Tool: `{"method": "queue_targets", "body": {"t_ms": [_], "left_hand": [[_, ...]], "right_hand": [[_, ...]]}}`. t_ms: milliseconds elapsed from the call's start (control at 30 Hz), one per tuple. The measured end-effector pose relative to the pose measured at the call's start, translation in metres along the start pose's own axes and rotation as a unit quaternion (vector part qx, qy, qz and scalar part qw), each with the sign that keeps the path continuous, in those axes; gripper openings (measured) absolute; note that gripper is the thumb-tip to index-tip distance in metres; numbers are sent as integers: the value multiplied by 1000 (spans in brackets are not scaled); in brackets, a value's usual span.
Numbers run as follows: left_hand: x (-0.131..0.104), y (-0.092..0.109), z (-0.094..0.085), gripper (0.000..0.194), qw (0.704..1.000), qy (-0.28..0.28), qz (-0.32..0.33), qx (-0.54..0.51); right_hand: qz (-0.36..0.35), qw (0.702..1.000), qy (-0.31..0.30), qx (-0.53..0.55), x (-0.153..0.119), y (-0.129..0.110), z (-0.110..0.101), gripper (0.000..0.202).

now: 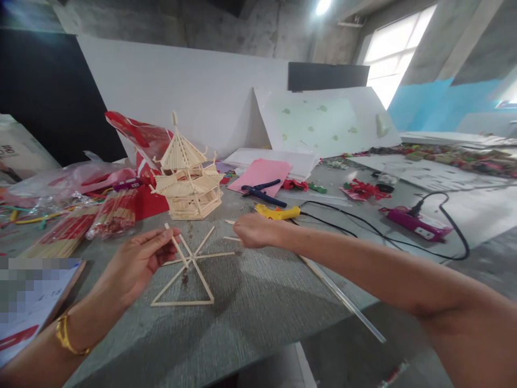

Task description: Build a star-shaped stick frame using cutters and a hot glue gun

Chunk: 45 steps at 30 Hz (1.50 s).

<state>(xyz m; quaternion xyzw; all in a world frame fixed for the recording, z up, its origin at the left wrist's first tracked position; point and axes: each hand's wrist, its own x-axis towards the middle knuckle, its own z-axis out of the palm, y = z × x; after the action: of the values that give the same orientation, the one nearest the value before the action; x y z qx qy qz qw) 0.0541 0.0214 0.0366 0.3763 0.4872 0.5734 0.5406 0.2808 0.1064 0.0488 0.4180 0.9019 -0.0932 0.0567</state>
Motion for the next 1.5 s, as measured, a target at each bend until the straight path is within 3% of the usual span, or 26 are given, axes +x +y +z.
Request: {"method": "queue_targets", "body": {"t_ms": [100, 167, 200, 300, 367, 767, 1500], "left_hand": [[-2, -6, 5, 27, 1000, -24, -12, 4], [-3, -11, 9, 26, 999, -45, -25, 5], [-3, -14, 11, 25, 998, -57, -30, 4], [-4, -18, 15, 23, 995, -96, -25, 6], [-6, -20, 17, 23, 993, -113, -17, 15], [-7, -23, 13, 32, 991, -126, -19, 32], [-7, -26, 12, 28, 991, -128, 9, 48]], "right_hand": [[-7, 998, -33, 60, -4, -10, -8, 10], [-5, 979, -58, 194, -7, -22, -11, 15], [1, 955, -69, 289, -9, -30, -11, 16], [29, 845, -89, 527, -12, -52, -4, 14], [42, 820, -88, 564, -13, -62, 2, 11], [47, 827, -64, 557, -8, -69, 6, 13], [28, 826, -80, 557, -5, -71, 12, 10]]}}
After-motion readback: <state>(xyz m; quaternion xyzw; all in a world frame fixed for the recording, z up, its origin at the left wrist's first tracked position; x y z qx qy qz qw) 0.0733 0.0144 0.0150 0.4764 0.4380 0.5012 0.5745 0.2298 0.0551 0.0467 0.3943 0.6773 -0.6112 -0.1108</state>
